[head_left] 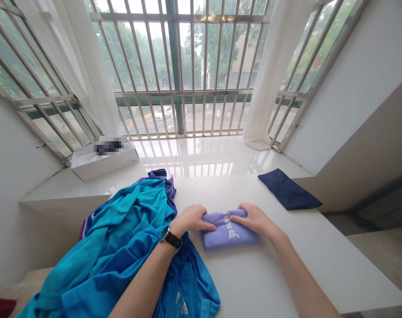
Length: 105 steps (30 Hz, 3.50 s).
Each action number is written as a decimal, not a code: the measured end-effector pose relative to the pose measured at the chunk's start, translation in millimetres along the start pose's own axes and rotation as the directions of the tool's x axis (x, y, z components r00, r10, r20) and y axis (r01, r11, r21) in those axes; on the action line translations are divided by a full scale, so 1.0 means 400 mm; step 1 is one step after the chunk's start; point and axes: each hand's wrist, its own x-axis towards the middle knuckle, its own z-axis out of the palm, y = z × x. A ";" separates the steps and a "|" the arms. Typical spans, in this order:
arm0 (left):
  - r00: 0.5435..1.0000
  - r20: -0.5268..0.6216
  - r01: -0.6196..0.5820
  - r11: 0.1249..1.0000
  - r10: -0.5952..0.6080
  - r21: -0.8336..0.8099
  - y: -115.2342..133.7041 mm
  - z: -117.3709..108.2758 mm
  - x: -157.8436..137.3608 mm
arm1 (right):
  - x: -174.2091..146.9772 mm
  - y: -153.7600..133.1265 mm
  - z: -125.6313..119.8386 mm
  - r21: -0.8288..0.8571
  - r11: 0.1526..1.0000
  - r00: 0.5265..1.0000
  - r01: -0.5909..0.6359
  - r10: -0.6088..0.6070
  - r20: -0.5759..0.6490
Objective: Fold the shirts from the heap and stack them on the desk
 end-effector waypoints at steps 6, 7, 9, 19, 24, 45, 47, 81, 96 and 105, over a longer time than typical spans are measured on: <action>0.999 -0.038 -0.036 0.997 0.034 -0.068 0.012 -0.013 -0.011 | -0.008 -0.015 -0.013 0.063 0.997 0.999 -0.034 0.033 0.012; 0.999 -0.032 -0.032 0.994 0.029 -0.107 0.013 -0.016 -0.012 | -0.010 -0.016 -0.015 0.070 0.997 0.999 -0.043 0.042 0.022; 1.000 -0.014 -0.018 0.981 0.016 -0.194 0.014 -0.020 -0.013 | -0.014 -0.018 -0.016 0.064 0.996 0.998 -0.065 0.063 0.029; 0.998 -0.059 -0.057 0.665 0.020 -0.745 0.024 0.001 0.006 | -0.025 -0.023 -0.029 -0.103 0.977 0.972 -0.188 0.200 0.120; 0.995 -0.101 -0.093 0.467 0.007 -0.879 0.038 0.018 0.013 | -0.022 -0.014 -0.031 -0.059 0.983 0.972 -0.175 0.182 0.151; 0.979 -0.185 -0.198 0.182 0.088 -0.963 0.060 0.004 0.002 | 0.006 -0.110 -0.101 0.294 0.955 0.845 0.038 -0.188 0.501; 0.979 -0.190 -0.201 0.181 0.076 -0.963 0.056 0.006 0.005 | 0.015 -0.138 -0.089 0.258 0.960 0.857 0.112 -0.225 0.463; 0.968 -0.207 -0.098 0.540 -0.144 -0.836 0.047 0.008 0.023 | 0.193 0.515 -0.348 -0.085 0.889 0.871 -0.450 0.415 -0.263; 0.975 -0.197 -0.102 0.588 -0.100 -0.803 0.048 0.022 0.024 | 0.182 0.443 -0.342 -0.226 0.813 0.792 -0.537 0.394 -0.466; 0.990 -0.139 -0.102 0.656 -0.005 -0.748 0.059 0.046 0.028 | 0.205 0.309 -0.194 -0.112 0.614 0.590 -0.782 0.669 -0.451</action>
